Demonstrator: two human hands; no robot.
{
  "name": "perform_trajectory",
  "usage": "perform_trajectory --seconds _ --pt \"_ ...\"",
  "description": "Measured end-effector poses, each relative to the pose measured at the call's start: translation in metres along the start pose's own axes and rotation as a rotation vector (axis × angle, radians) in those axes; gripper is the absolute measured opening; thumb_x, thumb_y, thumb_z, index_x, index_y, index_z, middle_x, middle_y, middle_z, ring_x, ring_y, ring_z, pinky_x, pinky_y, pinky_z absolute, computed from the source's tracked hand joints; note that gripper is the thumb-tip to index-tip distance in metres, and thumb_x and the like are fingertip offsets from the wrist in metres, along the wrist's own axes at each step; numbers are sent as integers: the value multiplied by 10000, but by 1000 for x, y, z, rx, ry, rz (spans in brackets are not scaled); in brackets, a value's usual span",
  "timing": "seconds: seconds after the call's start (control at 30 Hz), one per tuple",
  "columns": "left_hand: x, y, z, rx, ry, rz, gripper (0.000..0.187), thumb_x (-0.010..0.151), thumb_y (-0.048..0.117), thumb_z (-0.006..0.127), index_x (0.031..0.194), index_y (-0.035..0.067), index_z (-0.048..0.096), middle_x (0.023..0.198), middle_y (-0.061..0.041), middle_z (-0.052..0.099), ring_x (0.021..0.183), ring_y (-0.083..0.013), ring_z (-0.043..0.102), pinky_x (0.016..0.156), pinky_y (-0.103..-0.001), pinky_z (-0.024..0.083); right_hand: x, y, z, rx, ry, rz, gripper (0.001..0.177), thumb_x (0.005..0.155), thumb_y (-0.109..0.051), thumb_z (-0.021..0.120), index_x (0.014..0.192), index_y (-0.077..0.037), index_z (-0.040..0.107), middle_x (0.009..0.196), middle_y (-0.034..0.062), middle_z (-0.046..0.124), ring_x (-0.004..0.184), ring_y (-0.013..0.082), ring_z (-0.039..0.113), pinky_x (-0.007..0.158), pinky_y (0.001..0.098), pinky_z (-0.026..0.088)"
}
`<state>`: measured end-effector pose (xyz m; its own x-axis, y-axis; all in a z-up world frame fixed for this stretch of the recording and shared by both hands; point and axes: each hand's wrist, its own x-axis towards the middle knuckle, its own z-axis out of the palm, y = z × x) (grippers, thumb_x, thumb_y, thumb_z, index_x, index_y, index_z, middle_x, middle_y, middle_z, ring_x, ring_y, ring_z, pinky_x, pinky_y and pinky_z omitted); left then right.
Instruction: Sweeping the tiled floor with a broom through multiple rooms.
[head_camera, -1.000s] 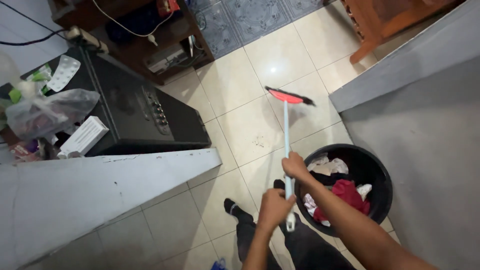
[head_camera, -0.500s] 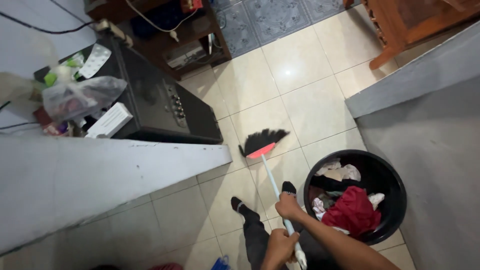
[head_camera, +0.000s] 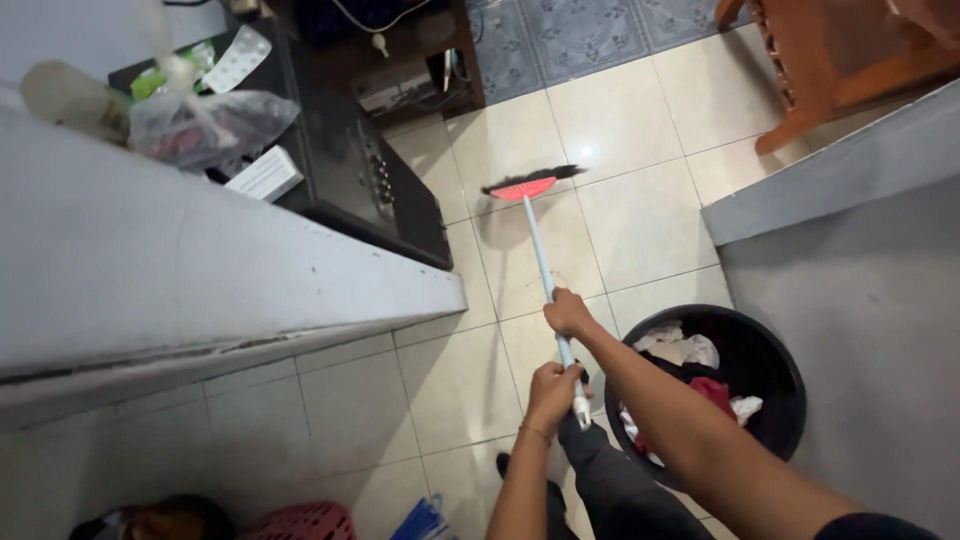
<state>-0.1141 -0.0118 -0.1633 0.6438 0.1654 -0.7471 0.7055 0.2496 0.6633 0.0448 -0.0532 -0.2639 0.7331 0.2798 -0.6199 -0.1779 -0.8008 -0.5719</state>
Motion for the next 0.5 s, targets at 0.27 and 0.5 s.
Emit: perform_trajectory --seconds 0.27,0.5 --pt "-70 -67 -20 -111 -43 -138 277 931 218 639 870 -48 687 662 -88 670 564 -189 664 507 -355 489 -27 134 127 -641 -370 -286 339 827 -216 558 886 72 727 940 320 706 908 458 709 800 491 588" --pt "-185 -90 -74 8 -173 -188 362 910 325 709 750 3 671 644 -67 635 556 -184 627 526 -353 490 -159 105 152 -462 -201 -241 338 870 -270 551 919 9 735 963 312 718 950 489 695 826 543 547"
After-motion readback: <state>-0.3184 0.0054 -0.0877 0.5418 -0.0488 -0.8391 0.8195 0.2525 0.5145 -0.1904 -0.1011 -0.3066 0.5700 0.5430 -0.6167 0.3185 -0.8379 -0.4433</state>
